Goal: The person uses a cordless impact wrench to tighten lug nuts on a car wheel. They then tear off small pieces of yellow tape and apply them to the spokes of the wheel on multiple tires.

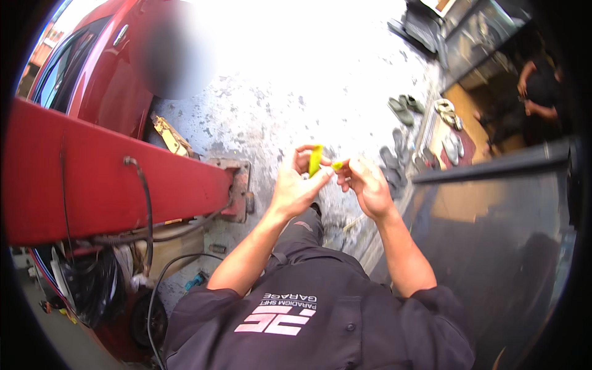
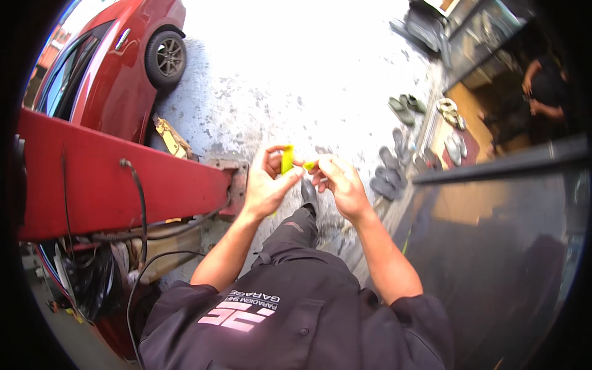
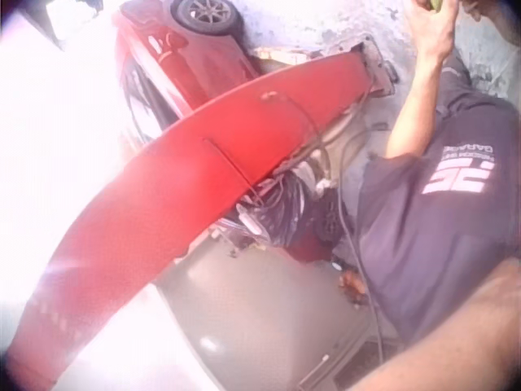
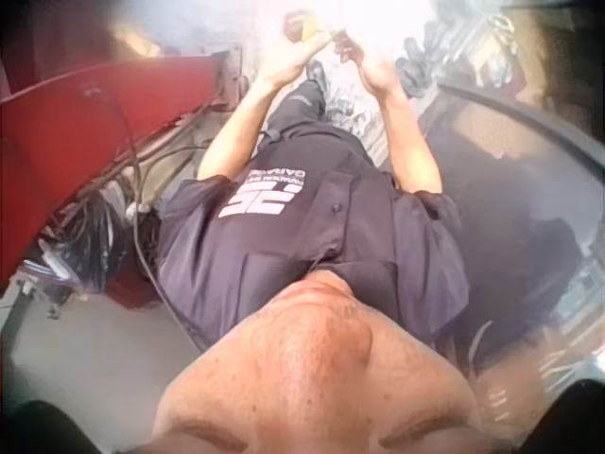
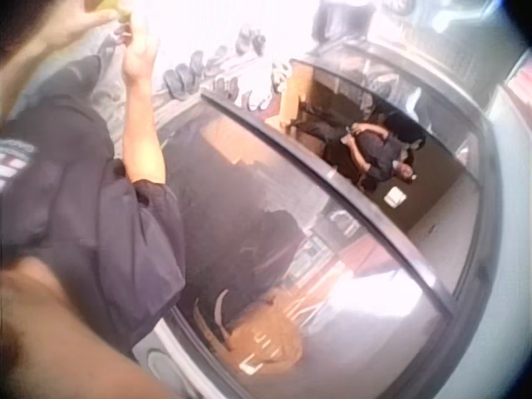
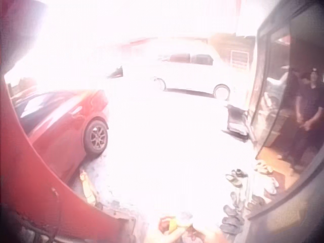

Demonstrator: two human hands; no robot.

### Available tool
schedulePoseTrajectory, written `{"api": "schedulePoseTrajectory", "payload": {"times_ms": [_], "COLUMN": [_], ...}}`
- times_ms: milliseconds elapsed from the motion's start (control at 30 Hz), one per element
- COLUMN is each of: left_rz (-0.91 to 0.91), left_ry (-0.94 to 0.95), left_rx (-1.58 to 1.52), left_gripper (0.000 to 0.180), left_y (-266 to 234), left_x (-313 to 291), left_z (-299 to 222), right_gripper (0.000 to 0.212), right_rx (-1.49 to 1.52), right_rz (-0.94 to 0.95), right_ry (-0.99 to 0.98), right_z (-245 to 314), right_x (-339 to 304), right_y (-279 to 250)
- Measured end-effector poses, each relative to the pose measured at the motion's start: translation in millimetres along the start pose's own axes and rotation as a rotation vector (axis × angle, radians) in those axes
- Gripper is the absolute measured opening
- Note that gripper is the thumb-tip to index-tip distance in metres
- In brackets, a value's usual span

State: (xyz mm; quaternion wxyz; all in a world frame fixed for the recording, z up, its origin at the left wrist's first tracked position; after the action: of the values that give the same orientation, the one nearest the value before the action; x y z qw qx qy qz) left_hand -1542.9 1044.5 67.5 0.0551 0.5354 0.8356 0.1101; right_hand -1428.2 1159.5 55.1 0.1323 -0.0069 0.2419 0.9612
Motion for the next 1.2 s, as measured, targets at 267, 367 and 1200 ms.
{"api": "schedulePoseTrajectory", "payload": {"times_ms": [267,367,1200], "left_rz": [-0.162,-0.261,-0.934], "left_ry": [0.003,-0.019,0.32], "left_rx": [-0.011,-0.038,-0.058], "left_gripper": [0.044,0.043,0.042], "left_y": [-114.3,-162.5,-720.0], "left_x": [192.7,258.4,520.8], "left_z": [-3.2,-19.4,-155.0], "right_gripper": [0.023,0.021,0.029], "right_rx": [-0.425,-0.473,-0.472], "right_rz": [0.088,0.162,0.694], "right_ry": [0.103,0.093,0.423], "right_z": [65.4,84.9,44.1], "right_x": [229.6,324.9,1056.1], "right_y": [-54.2,-68.2,35.3]}}
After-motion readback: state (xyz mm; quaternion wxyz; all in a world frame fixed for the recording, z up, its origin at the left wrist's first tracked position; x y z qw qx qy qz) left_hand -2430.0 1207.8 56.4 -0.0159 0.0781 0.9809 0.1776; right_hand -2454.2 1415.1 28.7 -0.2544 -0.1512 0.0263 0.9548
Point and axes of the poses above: each hand's wrist, its own x-axis towards the middle knuckle, its own y-axis out of the palm, z = x × y, the point moved 8 cm from there along x, towards the middle knuckle, and after that the axes turned 15 degrees about z, right-handed, at the moved point
